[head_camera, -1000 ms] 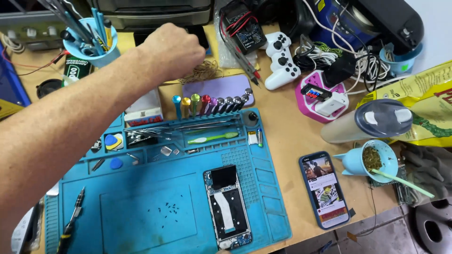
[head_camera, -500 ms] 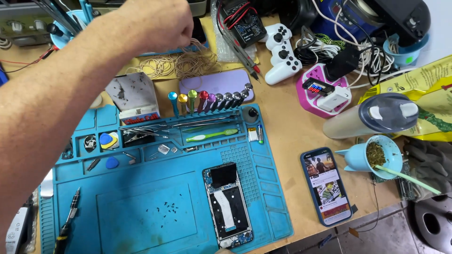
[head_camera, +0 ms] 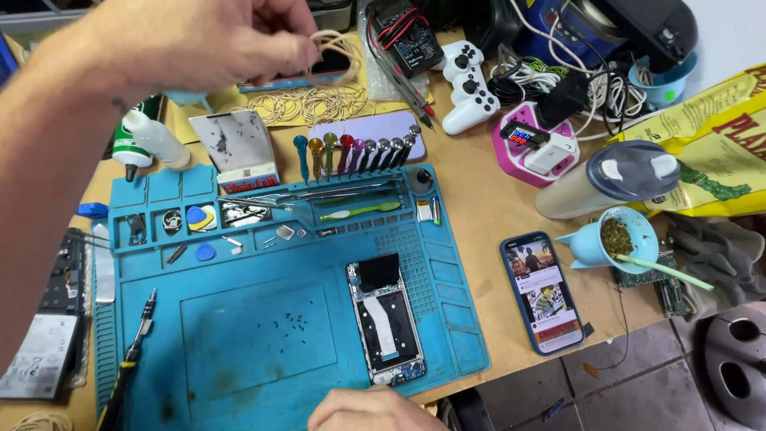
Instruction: The person is performing a phone repair, which involves organizing small screws in a container, inspecting a replacement screen, and using multiple rubber bands to secure the screen to the phone chassis.
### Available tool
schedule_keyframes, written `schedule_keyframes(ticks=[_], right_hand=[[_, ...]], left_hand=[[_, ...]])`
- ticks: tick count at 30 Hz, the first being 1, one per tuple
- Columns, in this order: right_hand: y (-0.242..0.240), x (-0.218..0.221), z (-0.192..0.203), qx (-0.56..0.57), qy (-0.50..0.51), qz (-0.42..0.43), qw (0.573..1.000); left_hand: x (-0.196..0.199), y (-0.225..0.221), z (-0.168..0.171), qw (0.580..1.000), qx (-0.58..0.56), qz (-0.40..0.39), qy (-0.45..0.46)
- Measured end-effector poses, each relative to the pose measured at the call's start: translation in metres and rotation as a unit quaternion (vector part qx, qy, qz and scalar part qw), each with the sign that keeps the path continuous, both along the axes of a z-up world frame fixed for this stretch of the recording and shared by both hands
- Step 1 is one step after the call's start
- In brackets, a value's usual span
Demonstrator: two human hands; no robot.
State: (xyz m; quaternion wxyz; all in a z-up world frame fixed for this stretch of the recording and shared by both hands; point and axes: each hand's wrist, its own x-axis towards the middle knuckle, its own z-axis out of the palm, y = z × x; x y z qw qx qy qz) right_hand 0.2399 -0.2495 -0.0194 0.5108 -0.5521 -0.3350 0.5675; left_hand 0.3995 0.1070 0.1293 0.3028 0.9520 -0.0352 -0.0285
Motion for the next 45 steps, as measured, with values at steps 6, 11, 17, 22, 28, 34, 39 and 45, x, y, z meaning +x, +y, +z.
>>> schedule_keyframes(ticks=[6,11,17,22,28,34,39,45], right_hand=[[-0.004,-0.016,-0.014,0.153,-0.189,-0.145,0.959],[0.017,-0.03,-0.013,0.078,-0.198,-0.277,0.937],[0.049,-0.056,-0.021,-0.018,-0.252,-0.258,0.932],[0.061,-0.062,-0.029,-0.001,-0.398,-0.211,0.893],[0.067,-0.063,-0.031,0.001,-0.414,-0.195,0.889],[0.073,-0.068,-0.026,-0.004,-0.459,-0.176,0.871],[0.083,-0.064,-0.018,-0.015,-0.454,-0.122,0.882],[0.106,-0.069,-0.024,0.055,-0.431,-0.099,0.895]], left_hand=[[-0.156,-0.06,-0.013,0.987,-0.127,0.076,0.065],[-0.278,-0.096,-0.097,0.94,-0.277,0.154,0.13],[-0.337,-0.102,-0.145,0.896,-0.317,0.238,0.199],[-0.349,-0.098,-0.139,0.9,-0.207,0.29,0.252],[-0.372,-0.088,-0.167,0.943,-0.156,0.279,0.096],[-0.382,-0.085,-0.168,0.941,-0.179,0.283,-0.048],[-0.387,-0.086,-0.178,0.95,-0.133,0.257,-0.116],[-0.384,-0.09,-0.177,0.939,-0.119,0.3,-0.12]])
